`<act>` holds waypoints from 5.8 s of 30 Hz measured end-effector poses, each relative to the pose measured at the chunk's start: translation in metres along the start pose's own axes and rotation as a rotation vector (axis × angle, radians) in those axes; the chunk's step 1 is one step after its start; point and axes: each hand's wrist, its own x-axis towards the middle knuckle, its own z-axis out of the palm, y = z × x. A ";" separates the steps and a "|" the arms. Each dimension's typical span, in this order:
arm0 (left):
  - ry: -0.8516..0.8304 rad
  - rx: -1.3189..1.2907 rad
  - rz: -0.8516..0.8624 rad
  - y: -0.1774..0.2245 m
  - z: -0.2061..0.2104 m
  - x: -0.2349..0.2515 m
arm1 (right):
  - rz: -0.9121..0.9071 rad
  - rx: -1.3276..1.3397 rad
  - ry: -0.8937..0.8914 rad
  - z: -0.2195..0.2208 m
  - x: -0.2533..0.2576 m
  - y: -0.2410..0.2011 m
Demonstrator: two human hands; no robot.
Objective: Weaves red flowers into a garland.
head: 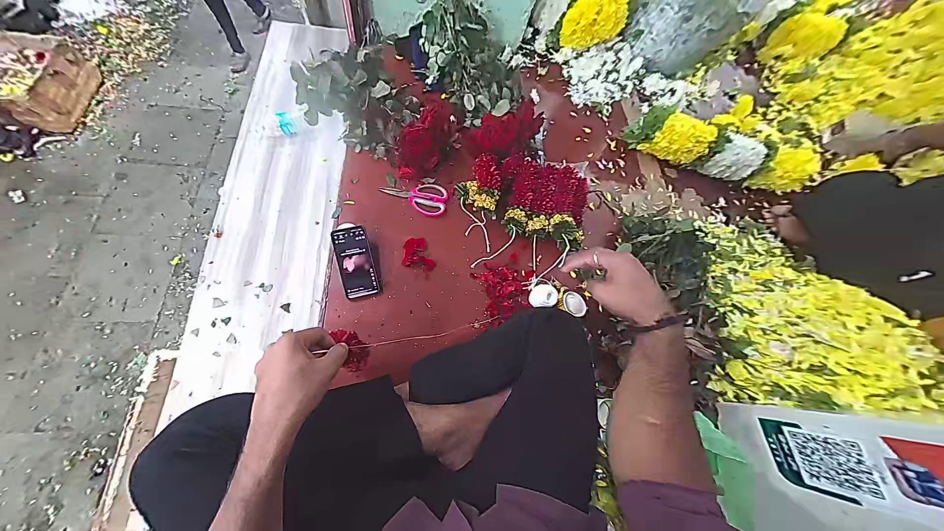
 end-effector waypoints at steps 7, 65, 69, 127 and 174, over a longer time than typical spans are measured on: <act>-0.169 -0.077 -0.026 -0.004 0.027 0.005 | -0.001 0.140 -0.112 0.174 0.155 -0.085; -0.213 -0.109 0.000 0.003 0.040 0.004 | -0.197 0.906 -0.085 0.166 0.030 -0.148; -0.204 -0.102 0.006 0.004 0.041 0.005 | -0.134 1.074 -0.059 0.170 0.018 -0.155; 0.021 -0.428 0.457 0.106 0.001 -0.017 | -0.614 1.153 -0.700 0.157 -0.012 -0.160; -0.444 -0.372 0.109 0.003 0.029 0.010 | 0.101 0.213 -0.265 0.233 0.157 -0.083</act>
